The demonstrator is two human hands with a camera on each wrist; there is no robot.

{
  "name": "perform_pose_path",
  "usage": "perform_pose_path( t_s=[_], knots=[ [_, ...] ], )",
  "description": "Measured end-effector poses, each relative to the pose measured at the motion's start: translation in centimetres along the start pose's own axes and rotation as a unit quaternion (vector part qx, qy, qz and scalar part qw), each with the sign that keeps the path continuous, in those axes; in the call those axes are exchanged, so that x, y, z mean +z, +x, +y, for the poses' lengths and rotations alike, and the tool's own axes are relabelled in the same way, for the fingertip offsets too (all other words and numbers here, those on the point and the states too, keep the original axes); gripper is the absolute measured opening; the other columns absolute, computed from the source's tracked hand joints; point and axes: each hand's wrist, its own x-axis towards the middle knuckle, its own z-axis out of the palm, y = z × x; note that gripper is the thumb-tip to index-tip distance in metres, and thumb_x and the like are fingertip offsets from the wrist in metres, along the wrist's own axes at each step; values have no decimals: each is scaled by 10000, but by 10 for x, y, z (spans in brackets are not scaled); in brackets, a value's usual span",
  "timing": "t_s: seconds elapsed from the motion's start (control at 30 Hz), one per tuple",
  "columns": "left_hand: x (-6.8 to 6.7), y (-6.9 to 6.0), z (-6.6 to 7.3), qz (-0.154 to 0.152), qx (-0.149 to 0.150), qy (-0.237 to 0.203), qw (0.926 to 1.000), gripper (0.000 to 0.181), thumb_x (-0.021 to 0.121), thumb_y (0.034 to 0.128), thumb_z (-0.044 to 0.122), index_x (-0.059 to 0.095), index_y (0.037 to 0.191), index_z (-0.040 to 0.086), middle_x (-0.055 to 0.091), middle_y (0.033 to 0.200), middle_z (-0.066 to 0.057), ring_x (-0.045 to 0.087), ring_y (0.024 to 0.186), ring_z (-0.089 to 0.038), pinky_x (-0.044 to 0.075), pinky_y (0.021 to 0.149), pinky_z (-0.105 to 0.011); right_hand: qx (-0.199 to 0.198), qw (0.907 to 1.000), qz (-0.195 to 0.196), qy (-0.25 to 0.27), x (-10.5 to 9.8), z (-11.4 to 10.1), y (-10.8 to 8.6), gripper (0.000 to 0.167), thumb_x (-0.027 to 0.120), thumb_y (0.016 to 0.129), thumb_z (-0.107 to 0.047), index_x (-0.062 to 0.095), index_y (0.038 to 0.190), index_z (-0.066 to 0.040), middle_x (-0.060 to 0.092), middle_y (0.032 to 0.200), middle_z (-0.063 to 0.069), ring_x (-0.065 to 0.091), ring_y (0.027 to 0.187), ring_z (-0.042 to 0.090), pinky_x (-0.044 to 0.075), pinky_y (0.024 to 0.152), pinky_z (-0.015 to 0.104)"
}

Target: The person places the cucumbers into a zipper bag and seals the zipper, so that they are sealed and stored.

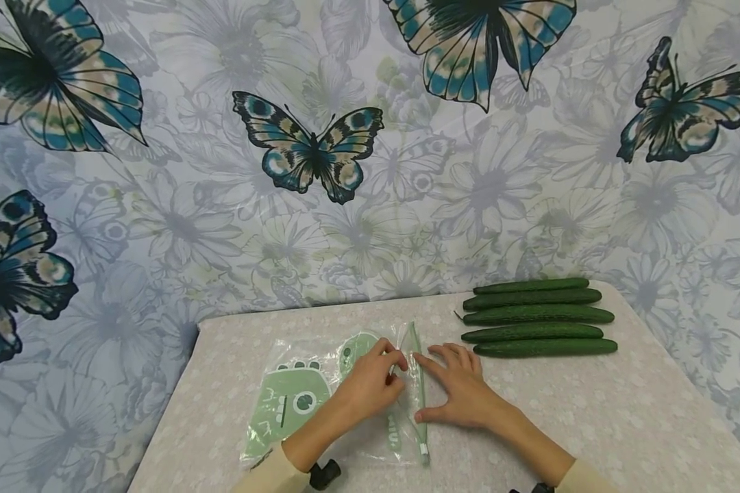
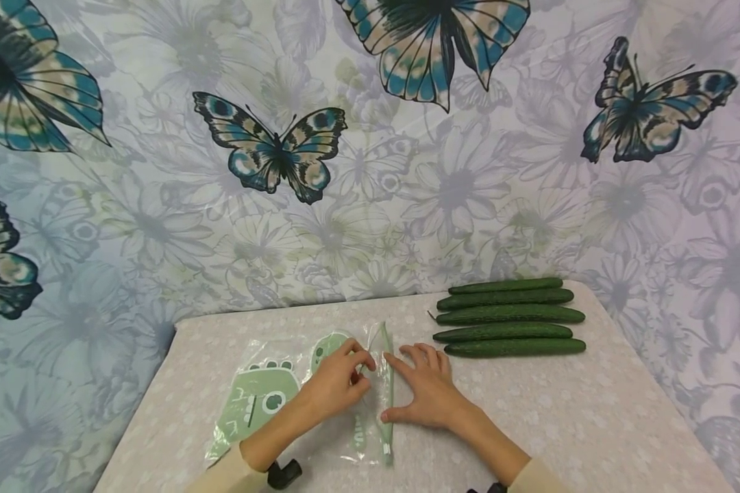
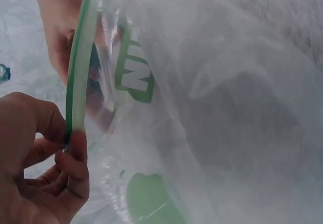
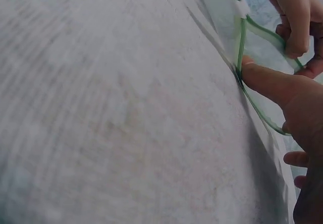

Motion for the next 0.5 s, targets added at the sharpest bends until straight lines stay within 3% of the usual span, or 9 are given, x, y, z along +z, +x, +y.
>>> perform_pose_path(
  t_s=[0.1, 0.23, 0.37, 0.5],
  knots=[
    [-5, -3, 4, 406, 225, 980, 9941, 95, 741, 894, 170, 761, 986, 167, 604, 1071, 40, 554, 659, -39, 452, 580, -209, -58, 9999, -2, -128, 0, -1, -2, 1090, 861, 756, -709, 475, 1643, -208, 450, 1642, 196, 308, 1523, 514, 213, 1157, 798],
    [-14, -5, 9, 950, 241, 1995, 9750, 96, 802, 892, 261, 786, 966, 203, 640, 1025, 49, 586, 638, -108, 458, 524, -263, 4, 9994, -162, -312, 0, -3, -3, 1152, 835, 759, -752, 421, 1673, -186, 431, 1673, 172, 299, 1553, 502, 204, 1189, 797],
    [-24, -7, 12, 1212, 164, 2226, 9672, 155, 824, 862, 206, 815, 1016, 195, 656, 1020, 46, 622, 652, -124, 482, 505, -279, 60, 9989, -157, -434, 1, -4, -4, 1211, 827, 750, -770, 378, 1689, -152, 440, 1671, 164, 310, 1553, 492, 202, 1199, 793],
    [-32, -9, 14, 1452, 285, 2282, 9623, 218, 829, 809, 135, 824, 1022, 183, 657, 1009, 33, 642, 649, -123, 489, 493, -281, 23, 9992, 21, -393, 3, -2, -5, 1223, 853, 733, -746, 385, 1682, -133, 456, 1653, 183, 327, 1532, 499, 202, 1183, 799]
  ],
)
